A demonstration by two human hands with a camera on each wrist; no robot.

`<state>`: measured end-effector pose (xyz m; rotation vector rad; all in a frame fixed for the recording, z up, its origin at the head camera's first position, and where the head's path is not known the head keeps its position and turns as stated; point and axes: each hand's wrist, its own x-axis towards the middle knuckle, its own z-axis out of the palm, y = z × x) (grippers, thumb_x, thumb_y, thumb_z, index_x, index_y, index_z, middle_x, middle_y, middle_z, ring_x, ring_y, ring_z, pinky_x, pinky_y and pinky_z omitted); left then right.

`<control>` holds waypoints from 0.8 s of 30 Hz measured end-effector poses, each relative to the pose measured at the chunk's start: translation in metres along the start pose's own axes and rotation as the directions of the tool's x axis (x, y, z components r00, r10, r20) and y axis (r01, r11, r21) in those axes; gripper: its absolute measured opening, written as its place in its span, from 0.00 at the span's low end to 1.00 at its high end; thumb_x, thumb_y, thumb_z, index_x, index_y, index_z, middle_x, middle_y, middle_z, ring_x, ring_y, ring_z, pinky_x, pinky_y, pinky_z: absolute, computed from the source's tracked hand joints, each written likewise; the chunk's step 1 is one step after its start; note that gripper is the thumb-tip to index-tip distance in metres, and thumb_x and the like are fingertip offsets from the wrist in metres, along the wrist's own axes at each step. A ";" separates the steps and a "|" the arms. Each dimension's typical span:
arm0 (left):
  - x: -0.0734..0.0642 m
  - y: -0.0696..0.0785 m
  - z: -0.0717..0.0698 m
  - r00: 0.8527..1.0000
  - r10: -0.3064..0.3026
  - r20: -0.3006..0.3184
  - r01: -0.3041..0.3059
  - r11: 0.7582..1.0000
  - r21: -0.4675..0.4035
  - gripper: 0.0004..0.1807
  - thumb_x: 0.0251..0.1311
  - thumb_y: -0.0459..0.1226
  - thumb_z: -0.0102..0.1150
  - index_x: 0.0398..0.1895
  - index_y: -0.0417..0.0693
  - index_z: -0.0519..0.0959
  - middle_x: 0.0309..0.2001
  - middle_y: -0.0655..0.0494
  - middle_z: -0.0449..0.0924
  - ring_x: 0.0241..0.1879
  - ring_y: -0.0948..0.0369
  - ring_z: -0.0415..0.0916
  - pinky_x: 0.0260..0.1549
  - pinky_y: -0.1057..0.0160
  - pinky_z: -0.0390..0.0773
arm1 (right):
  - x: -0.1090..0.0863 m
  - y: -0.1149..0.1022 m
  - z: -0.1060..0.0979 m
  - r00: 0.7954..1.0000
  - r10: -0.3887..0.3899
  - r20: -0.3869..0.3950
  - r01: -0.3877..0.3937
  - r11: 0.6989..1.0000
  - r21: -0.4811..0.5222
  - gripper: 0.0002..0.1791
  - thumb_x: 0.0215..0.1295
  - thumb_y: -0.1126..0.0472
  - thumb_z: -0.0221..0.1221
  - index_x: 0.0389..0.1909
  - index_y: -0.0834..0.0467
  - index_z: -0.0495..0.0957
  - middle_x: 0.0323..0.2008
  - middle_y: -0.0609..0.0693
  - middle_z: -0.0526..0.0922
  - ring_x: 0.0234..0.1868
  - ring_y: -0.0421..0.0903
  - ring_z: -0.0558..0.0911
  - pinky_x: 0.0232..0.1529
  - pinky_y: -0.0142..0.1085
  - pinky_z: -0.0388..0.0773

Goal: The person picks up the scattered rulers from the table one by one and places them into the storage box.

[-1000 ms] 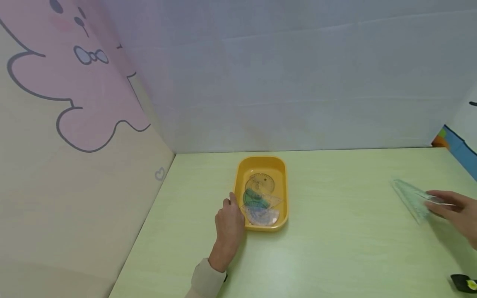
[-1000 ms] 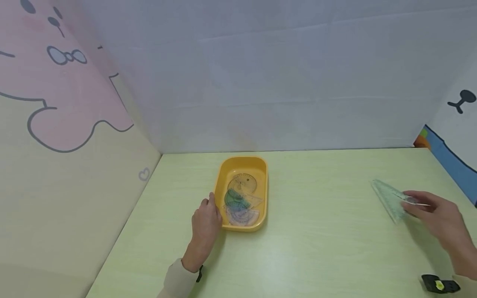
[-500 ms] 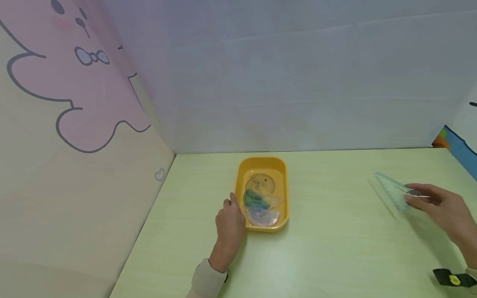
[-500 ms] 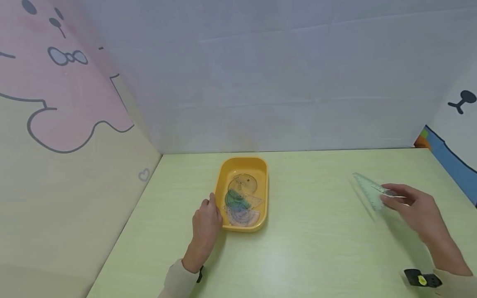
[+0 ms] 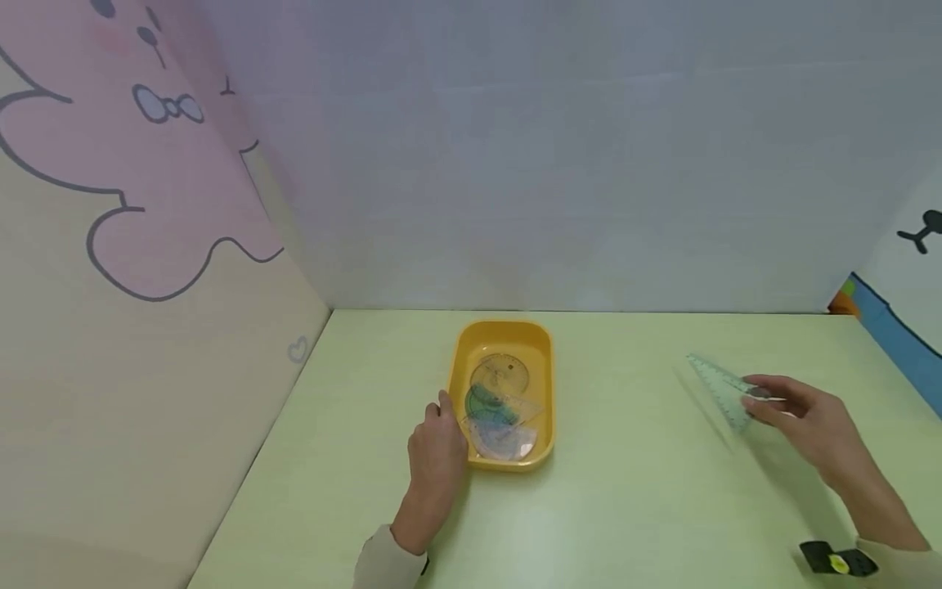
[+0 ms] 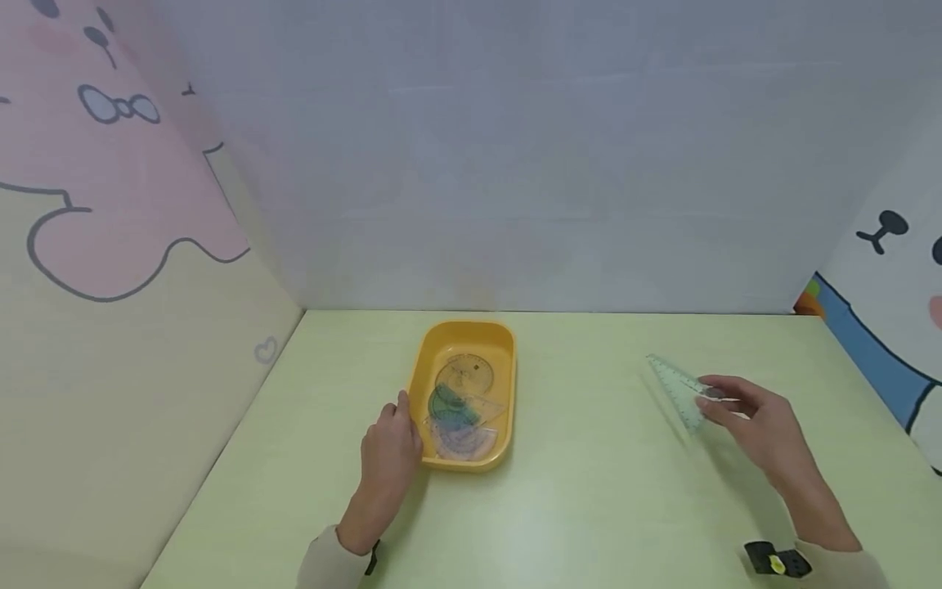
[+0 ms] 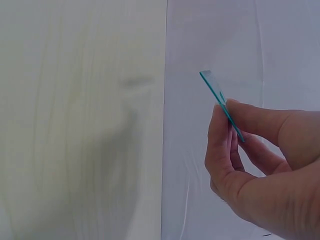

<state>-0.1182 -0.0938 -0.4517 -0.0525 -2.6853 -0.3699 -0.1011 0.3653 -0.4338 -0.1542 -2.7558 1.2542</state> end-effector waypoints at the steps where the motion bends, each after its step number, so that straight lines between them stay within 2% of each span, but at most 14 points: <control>1: 0.000 0.000 0.000 1.000 -0.001 0.009 0.001 1.000 -0.007 0.22 0.58 0.24 0.65 0.57 0.26 0.78 0.35 0.37 0.81 0.18 0.47 0.77 0.17 0.53 0.79 | 0.000 0.000 0.000 1.000 -0.001 0.003 0.001 1.000 0.003 0.28 0.74 0.49 0.62 0.64 0.66 0.75 0.37 0.28 0.82 0.35 0.21 0.77 0.31 0.25 0.75; 6: -0.001 0.000 0.001 1.000 -0.001 0.013 0.002 1.000 -0.004 0.22 0.58 0.24 0.65 0.57 0.27 0.78 0.36 0.38 0.81 0.17 0.46 0.77 0.16 0.53 0.78 | 0.000 -0.005 0.007 1.000 -0.015 -0.004 0.015 1.000 0.024 0.28 0.73 0.50 0.62 0.64 0.67 0.75 0.38 0.26 0.81 0.35 0.23 0.79 0.32 0.27 0.77; 13: -0.003 -0.007 -0.001 0.999 0.031 -0.040 -0.031 1.000 -0.003 0.22 0.56 0.23 0.65 0.56 0.26 0.79 0.34 0.37 0.81 0.14 0.48 0.74 0.13 0.54 0.76 | -0.001 -0.012 0.019 0.999 -0.047 -0.012 0.047 0.998 0.048 0.28 0.74 0.50 0.62 0.64 0.66 0.76 0.40 0.28 0.81 0.37 0.22 0.79 0.34 0.27 0.79; 19: -0.003 -0.003 0.001 0.999 0.044 -0.028 -0.044 0.999 -0.002 0.21 0.57 0.24 0.65 0.55 0.26 0.79 0.34 0.37 0.80 0.15 0.48 0.75 0.14 0.53 0.77 | -0.001 -0.013 0.016 0.998 -0.061 0.010 0.061 0.998 0.035 0.26 0.74 0.51 0.61 0.64 0.63 0.76 0.38 0.31 0.85 0.38 0.23 0.79 0.34 0.26 0.76; 24: -0.001 -0.001 0.002 0.999 0.024 -0.026 -0.024 1.000 0.001 0.21 0.57 0.24 0.65 0.55 0.25 0.79 0.34 0.37 0.80 0.17 0.46 0.77 0.16 0.52 0.79 | 0.002 -0.019 0.015 0.995 -0.097 0.019 0.096 0.995 0.019 0.26 0.75 0.51 0.61 0.65 0.62 0.76 0.40 0.33 0.85 0.38 0.23 0.79 0.35 0.24 0.73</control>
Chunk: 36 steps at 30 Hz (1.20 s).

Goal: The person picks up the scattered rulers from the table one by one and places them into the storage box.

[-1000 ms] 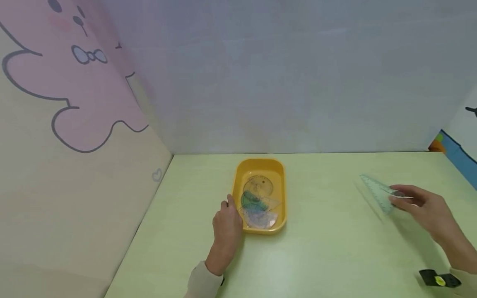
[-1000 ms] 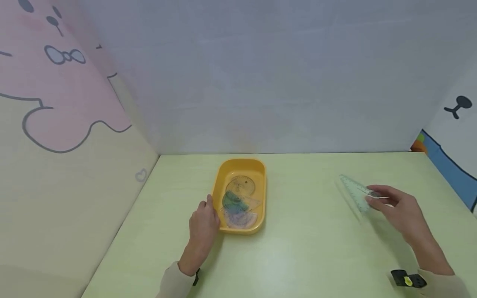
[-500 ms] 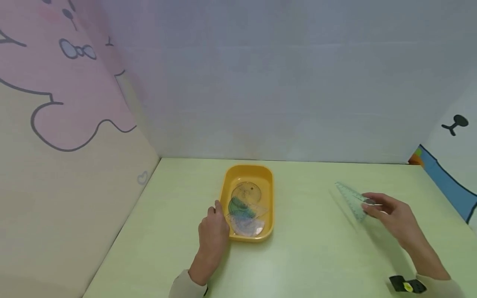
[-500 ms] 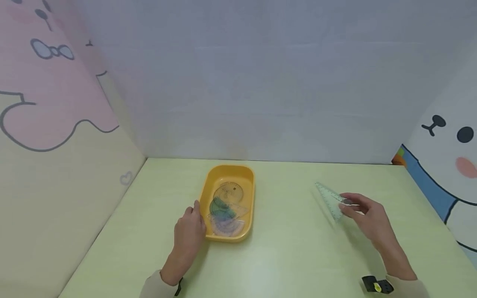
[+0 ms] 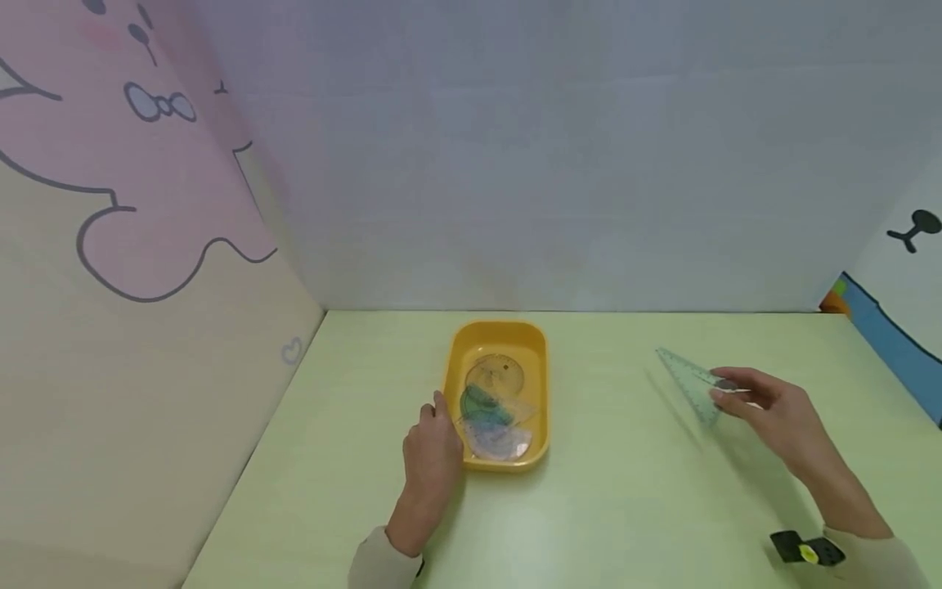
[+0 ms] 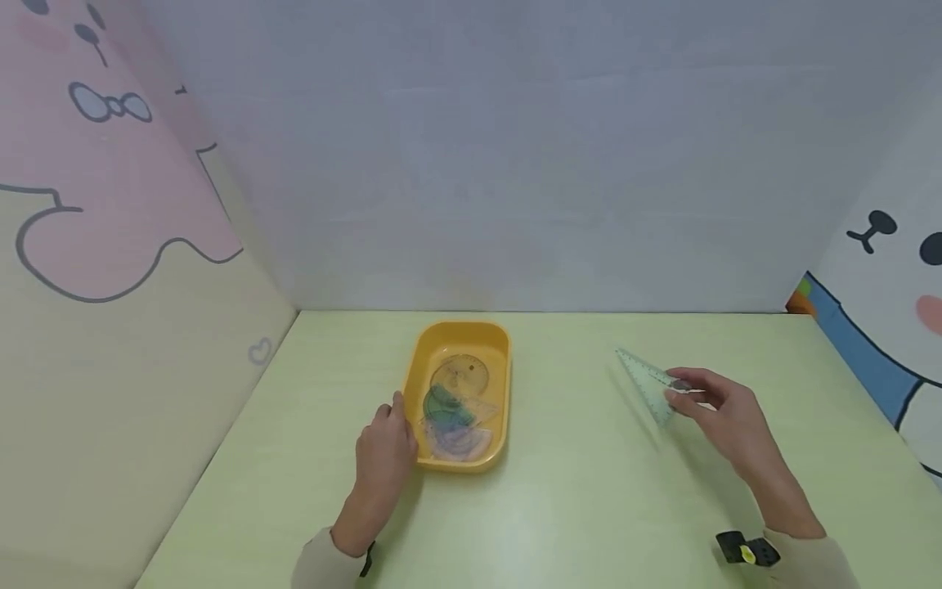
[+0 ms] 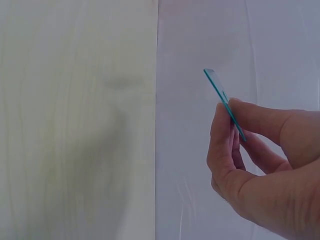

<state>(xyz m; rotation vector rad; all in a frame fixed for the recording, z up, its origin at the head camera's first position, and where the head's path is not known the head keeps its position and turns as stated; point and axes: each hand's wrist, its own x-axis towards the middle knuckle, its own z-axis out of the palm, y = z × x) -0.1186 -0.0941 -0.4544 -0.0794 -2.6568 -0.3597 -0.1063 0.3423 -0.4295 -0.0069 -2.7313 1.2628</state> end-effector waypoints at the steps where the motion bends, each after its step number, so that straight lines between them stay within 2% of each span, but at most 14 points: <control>1: 0.000 0.001 0.001 1.000 -0.003 -0.002 0.003 1.000 -0.003 0.21 0.57 0.24 0.66 0.55 0.25 0.79 0.34 0.37 0.80 0.17 0.46 0.77 0.16 0.52 0.79 | 0.001 -0.001 -0.001 1.000 -0.003 -0.002 0.003 1.000 -0.006 0.26 0.75 0.51 0.61 0.65 0.63 0.76 0.40 0.32 0.84 0.39 0.22 0.78 0.35 0.24 0.73; 6: 0.001 0.006 0.004 1.000 -0.010 0.005 0.010 1.000 -0.024 0.22 0.57 0.25 0.67 0.56 0.25 0.78 0.34 0.37 0.80 0.17 0.46 0.77 0.17 0.52 0.79 | 0.004 -0.007 0.000 1.000 0.001 -0.010 -0.001 1.000 -0.027 0.27 0.75 0.50 0.61 0.65 0.64 0.76 0.41 0.30 0.82 0.38 0.20 0.76 0.35 0.24 0.74; 12: -0.002 0.010 0.008 1.000 -0.020 0.010 0.020 0.999 -0.025 0.22 0.57 0.25 0.67 0.56 0.26 0.78 0.35 0.37 0.80 0.18 0.46 0.78 0.18 0.51 0.80 | 0.006 -0.012 0.004 1.000 -0.010 0.002 0.010 0.999 -0.034 0.25 0.74 0.52 0.61 0.65 0.63 0.76 0.47 0.51 0.86 0.39 0.20 0.75 0.35 0.24 0.73; 15: -0.002 0.011 0.009 1.000 -0.022 0.011 0.022 0.999 -0.026 0.22 0.57 0.26 0.67 0.56 0.26 0.78 0.35 0.37 0.80 0.18 0.45 0.78 0.18 0.51 0.80 | 0.006 -0.015 0.005 1.000 -0.015 0.006 0.016 0.999 -0.035 0.25 0.74 0.52 0.61 0.65 0.62 0.76 0.48 0.56 0.86 0.39 0.20 0.76 0.36 0.24 0.73; 18: -0.004 0.011 0.010 1.000 -0.022 0.017 0.023 0.999 -0.030 0.22 0.58 0.26 0.66 0.56 0.26 0.78 0.35 0.37 0.80 0.19 0.45 0.79 0.18 0.51 0.80 | 0.006 -0.018 0.007 1.000 -0.019 0.007 0.019 1.000 -0.022 0.25 0.75 0.52 0.61 0.65 0.62 0.77 0.48 0.54 0.86 0.40 0.21 0.76 0.36 0.24 0.74; 24: -0.005 0.006 0.006 0.999 -0.028 0.030 0.028 1.000 -0.004 0.22 0.57 0.25 0.67 0.56 0.27 0.78 0.35 0.38 0.80 0.20 0.44 0.79 0.19 0.51 0.81 | 0.005 -0.025 0.019 0.999 -0.035 0.020 0.034 0.998 0.053 0.23 0.74 0.53 0.62 0.63 0.62 0.78 0.45 0.41 0.86 0.39 0.27 0.81 0.36 0.27 0.76; 30: 0.000 0.001 0.001 0.999 -0.024 0.046 0.023 1.000 0.008 0.23 0.58 0.26 0.67 0.57 0.27 0.77 0.34 0.38 0.80 0.20 0.45 0.80 0.20 0.51 0.81 | 0.006 -0.033 0.029 0.998 -0.054 0.017 0.052 0.996 0.074 0.23 0.74 0.54 0.62 0.63 0.61 0.78 0.46 0.48 0.87 0.40 0.27 0.81 0.38 0.25 0.76; 36: 0.002 -0.001 0.000 0.999 -0.019 0.038 0.018 1.000 0.018 0.21 0.59 0.26 0.66 0.57 0.28 0.78 0.33 0.38 0.80 0.19 0.46 0.79 0.18 0.52 0.81 | 0.007 -0.038 0.035 0.997 -0.073 0.031 0.069 0.991 0.119 0.22 0.74 0.55 0.62 0.63 0.62 0.78 0.44 0.49 0.87 0.40 0.30 0.83 0.39 0.25 0.77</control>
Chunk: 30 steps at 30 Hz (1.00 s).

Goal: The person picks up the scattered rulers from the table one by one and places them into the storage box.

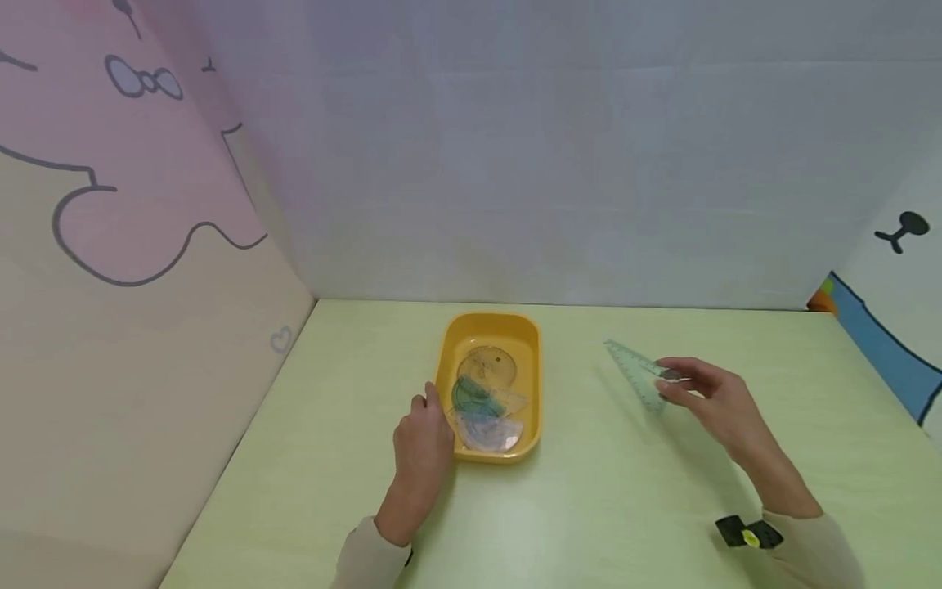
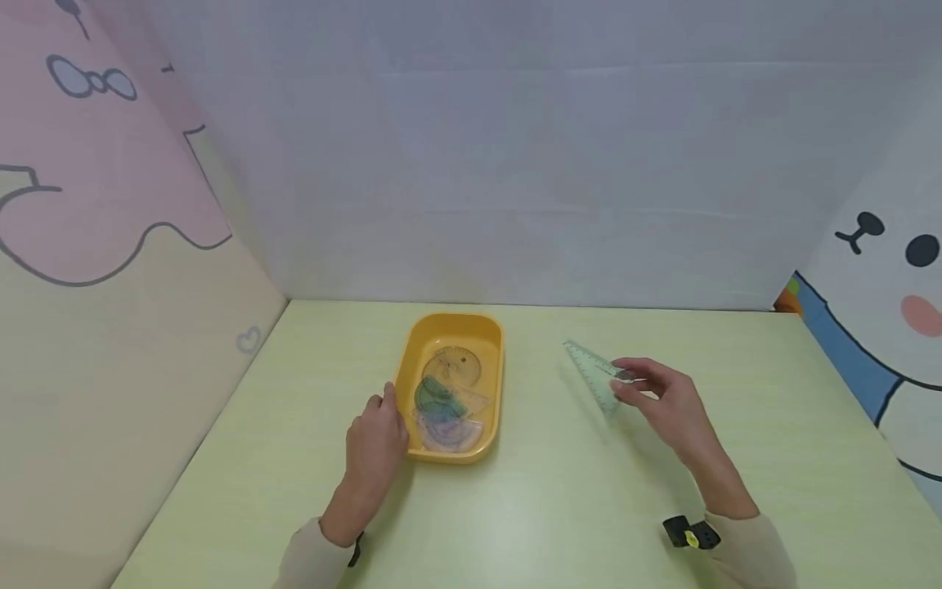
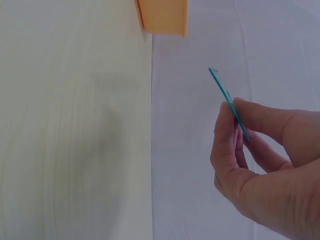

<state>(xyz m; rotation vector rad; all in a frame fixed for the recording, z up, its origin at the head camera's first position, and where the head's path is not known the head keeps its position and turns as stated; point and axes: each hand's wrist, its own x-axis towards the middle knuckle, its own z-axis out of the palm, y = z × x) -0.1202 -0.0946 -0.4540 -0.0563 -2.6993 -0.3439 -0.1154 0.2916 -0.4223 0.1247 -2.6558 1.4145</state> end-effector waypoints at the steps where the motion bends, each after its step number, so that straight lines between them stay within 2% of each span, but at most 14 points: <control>1: 0.000 0.000 0.000 1.000 0.001 -0.001 -0.001 1.000 0.002 0.21 0.59 0.27 0.67 0.57 0.28 0.78 0.33 0.39 0.80 0.19 0.46 0.79 0.17 0.53 0.80 | 0.000 -0.001 0.001 1.000 0.001 0.005 -0.001 1.000 0.007 0.22 0.74 0.55 0.62 0.63 0.62 0.78 0.44 0.49 0.88 0.40 0.31 0.83 0.39 0.25 0.78; 7: -0.001 -0.002 -0.002 1.000 -0.001 0.006 0.001 1.000 -0.008 0.22 0.58 0.25 0.67 0.57 0.27 0.78 0.34 0.39 0.80 0.19 0.47 0.79 0.17 0.54 0.80 | 0.000 -0.004 0.006 1.000 0.008 0.020 -0.009 1.000 0.022 0.23 0.74 0.54 0.62 0.64 0.61 0.78 0.46 0.52 0.87 0.40 0.33 0.84 0.40 0.28 0.79; 14: -0.002 -0.001 0.000 1.000 0.017 -0.023 -0.018 1.000 -0.017 0.21 0.58 0.25 0.67 0.56 0.27 0.78 0.33 0.39 0.80 0.18 0.47 0.79 0.16 0.54 0.79 | 0.003 -0.009 0.014 1.000 -0.010 0.027 0.009 0.999 0.042 0.22 0.74 0.55 0.63 0.62 0.61 0.79 0.44 0.51 0.88 0.39 0.34 0.85 0.40 0.28 0.78; 23: -0.001 0.001 0.000 1.000 0.023 -0.020 -0.023 1.000 -0.013 0.22 0.59 0.26 0.66 0.56 0.27 0.78 0.33 0.38 0.80 0.18 0.47 0.78 0.16 0.54 0.80 | 0.010 -0.022 0.028 0.998 -0.057 0.033 0.052 0.991 0.123 0.20 0.72 0.61 0.64 0.61 0.63 0.79 0.47 0.57 0.86 0.39 0.37 0.86 0.41 0.29 0.80; 30: -0.002 0.001 0.000 1.000 0.011 -0.017 -0.012 1.000 -0.019 0.21 0.58 0.25 0.66 0.56 0.26 0.77 0.34 0.38 0.80 0.19 0.46 0.79 0.17 0.54 0.80 | 0.017 -0.032 0.045 0.994 -0.070 0.079 0.055 0.982 0.181 0.20 0.72 0.62 0.64 0.61 0.65 0.79 0.46 0.60 0.86 0.40 0.39 0.87 0.43 0.30 0.81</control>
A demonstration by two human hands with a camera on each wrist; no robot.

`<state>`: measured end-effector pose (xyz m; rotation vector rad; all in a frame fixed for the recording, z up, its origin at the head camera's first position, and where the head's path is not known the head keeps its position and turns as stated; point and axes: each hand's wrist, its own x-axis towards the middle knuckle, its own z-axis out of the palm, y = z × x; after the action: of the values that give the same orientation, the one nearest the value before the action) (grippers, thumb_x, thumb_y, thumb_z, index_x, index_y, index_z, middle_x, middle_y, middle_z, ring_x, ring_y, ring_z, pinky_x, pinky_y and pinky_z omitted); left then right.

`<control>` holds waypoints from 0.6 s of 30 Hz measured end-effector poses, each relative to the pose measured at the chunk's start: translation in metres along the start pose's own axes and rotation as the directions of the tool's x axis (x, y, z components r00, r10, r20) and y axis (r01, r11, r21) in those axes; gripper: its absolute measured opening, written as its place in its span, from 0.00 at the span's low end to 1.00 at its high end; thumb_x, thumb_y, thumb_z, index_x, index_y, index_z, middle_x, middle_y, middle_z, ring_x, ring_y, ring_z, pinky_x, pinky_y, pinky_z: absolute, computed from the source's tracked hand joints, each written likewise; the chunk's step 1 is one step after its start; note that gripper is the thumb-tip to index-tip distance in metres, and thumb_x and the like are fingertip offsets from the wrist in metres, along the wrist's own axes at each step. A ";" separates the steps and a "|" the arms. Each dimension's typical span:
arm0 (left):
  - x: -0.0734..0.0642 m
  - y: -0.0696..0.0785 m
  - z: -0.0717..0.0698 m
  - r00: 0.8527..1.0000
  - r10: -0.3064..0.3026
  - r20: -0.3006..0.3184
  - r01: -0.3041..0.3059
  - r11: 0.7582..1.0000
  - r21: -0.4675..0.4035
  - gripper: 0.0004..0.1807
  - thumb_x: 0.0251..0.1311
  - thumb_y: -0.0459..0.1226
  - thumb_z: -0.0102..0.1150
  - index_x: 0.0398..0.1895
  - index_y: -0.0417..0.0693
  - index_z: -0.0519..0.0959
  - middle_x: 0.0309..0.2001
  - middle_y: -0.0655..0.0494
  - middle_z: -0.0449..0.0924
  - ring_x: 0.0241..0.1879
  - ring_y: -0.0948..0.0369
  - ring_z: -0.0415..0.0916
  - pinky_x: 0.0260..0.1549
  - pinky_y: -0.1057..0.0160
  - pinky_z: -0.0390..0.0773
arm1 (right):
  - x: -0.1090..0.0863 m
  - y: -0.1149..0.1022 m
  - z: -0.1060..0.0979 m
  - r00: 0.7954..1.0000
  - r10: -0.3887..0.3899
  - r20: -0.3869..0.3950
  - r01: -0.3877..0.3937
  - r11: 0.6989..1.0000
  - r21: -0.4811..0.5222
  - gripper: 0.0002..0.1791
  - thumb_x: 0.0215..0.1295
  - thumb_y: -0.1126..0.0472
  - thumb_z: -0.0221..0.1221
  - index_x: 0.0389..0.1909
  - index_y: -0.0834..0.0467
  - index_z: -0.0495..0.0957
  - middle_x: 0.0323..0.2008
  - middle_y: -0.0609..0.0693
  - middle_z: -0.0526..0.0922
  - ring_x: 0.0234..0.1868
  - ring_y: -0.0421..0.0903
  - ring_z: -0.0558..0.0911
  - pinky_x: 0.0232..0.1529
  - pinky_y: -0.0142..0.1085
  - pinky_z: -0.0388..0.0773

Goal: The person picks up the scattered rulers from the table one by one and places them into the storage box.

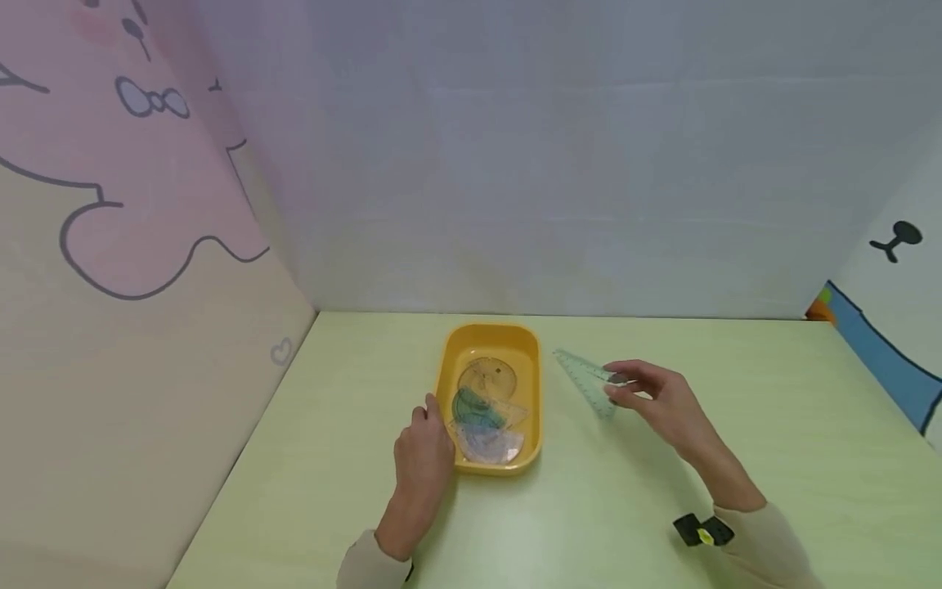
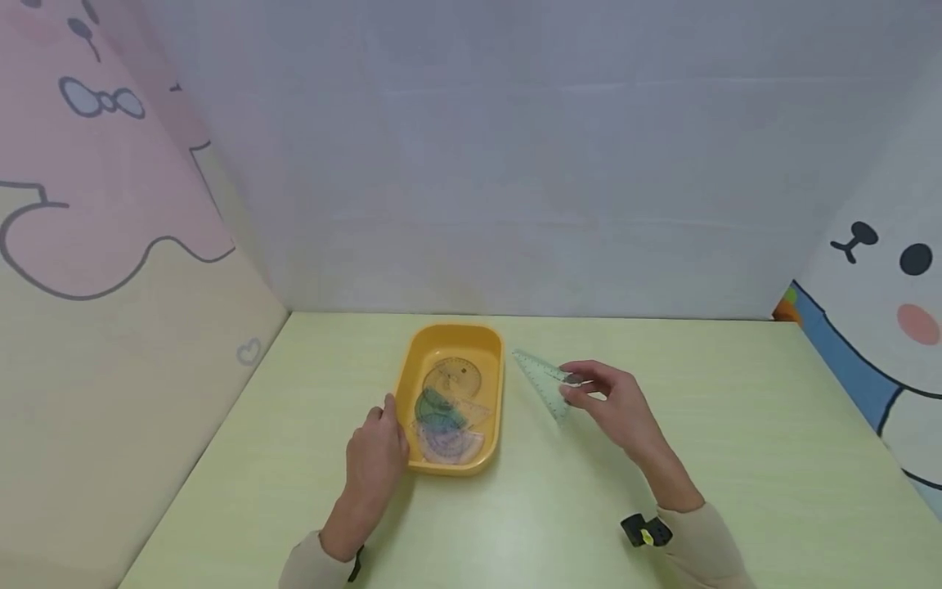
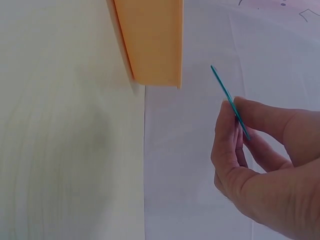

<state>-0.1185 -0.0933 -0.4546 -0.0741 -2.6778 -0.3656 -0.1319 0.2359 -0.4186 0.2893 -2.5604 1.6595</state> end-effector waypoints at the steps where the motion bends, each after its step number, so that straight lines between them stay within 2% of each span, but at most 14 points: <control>1: 0.000 0.000 0.000 1.000 -0.004 0.006 0.004 1.000 -0.001 0.21 0.59 0.25 0.66 0.56 0.26 0.77 0.34 0.38 0.80 0.19 0.46 0.79 0.17 0.54 0.80 | 0.001 -0.001 0.003 1.000 0.000 0.007 0.000 1.000 0.004 0.20 0.71 0.62 0.64 0.61 0.65 0.79 0.46 0.60 0.86 0.40 0.39 0.87 0.43 0.30 0.81; 9: 0.001 0.001 -0.001 0.999 -0.021 0.044 0.021 1.000 0.001 0.22 0.61 0.26 0.64 0.58 0.27 0.77 0.36 0.37 0.80 0.20 0.45 0.79 0.18 0.52 0.80 | 0.011 -0.013 0.020 0.999 -0.023 0.037 0.023 1.000 -0.001 0.19 0.70 0.61 0.65 0.59 0.62 0.81 0.44 0.58 0.86 0.40 0.42 0.86 0.43 0.30 0.81; 14: 0.002 0.001 -0.001 0.996 -0.043 0.071 0.043 0.999 0.003 0.22 0.62 0.27 0.63 0.59 0.27 0.76 0.38 0.37 0.80 0.22 0.45 0.80 0.21 0.52 0.82 | 0.018 -0.022 0.032 0.998 -0.027 0.056 0.028 1.000 -0.012 0.20 0.70 0.60 0.66 0.60 0.61 0.81 0.48 0.56 0.85 0.44 0.47 0.85 0.43 0.31 0.81; 18: 0.001 0.001 -0.001 0.997 -0.044 0.069 0.044 0.999 -0.009 0.22 0.62 0.26 0.63 0.60 0.26 0.76 0.38 0.36 0.80 0.22 0.45 0.79 0.21 0.51 0.82 | 0.024 -0.027 0.042 0.997 -0.022 0.077 0.024 0.999 -0.024 0.20 0.69 0.60 0.67 0.59 0.61 0.81 0.48 0.56 0.85 0.45 0.50 0.85 0.43 0.32 0.80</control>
<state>-0.1193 -0.0930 -0.4531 -0.0313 -2.7490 -0.3973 -0.1481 0.1844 -0.4078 0.3871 -2.6196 1.6393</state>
